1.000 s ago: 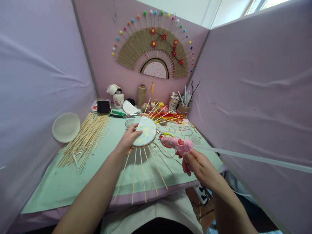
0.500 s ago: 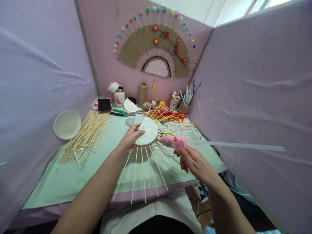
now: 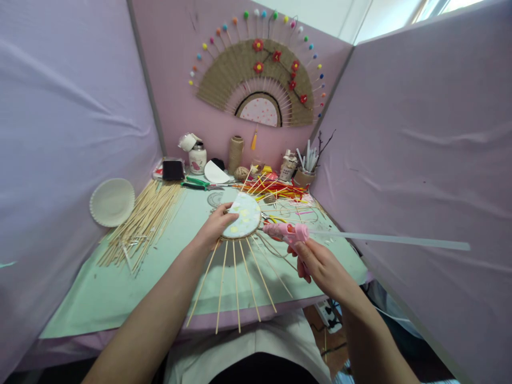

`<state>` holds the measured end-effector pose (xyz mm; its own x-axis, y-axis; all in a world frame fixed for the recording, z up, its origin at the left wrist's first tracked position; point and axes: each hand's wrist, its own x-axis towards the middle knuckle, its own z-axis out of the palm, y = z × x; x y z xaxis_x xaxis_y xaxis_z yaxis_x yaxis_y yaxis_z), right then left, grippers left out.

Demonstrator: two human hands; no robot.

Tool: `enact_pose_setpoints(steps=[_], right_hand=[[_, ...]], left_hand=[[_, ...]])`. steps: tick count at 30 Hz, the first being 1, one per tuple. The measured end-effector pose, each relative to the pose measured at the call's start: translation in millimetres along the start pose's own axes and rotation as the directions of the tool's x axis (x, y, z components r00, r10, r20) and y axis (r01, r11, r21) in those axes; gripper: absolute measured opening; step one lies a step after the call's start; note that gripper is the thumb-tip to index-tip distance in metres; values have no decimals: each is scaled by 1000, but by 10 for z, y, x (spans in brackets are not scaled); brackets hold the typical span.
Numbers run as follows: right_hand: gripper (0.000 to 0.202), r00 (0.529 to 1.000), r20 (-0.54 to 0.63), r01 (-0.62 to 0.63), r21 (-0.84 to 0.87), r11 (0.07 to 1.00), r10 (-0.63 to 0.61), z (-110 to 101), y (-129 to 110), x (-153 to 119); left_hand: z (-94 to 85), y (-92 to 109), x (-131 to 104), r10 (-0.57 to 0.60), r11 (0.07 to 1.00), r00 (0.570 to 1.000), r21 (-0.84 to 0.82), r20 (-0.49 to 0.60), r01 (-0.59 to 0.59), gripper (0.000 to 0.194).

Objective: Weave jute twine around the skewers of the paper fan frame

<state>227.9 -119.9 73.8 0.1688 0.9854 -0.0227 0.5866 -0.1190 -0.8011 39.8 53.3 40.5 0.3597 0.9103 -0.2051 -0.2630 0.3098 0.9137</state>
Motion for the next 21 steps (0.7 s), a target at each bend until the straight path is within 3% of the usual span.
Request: enact_pose_setpoints(steps=[21], right_hand=[[44, 1000, -5, 28, -31, 999, -28, 9, 2, 1]], left_hand=[[-20, -34, 21, 13, 1000, 1000, 22, 26, -14, 46]])
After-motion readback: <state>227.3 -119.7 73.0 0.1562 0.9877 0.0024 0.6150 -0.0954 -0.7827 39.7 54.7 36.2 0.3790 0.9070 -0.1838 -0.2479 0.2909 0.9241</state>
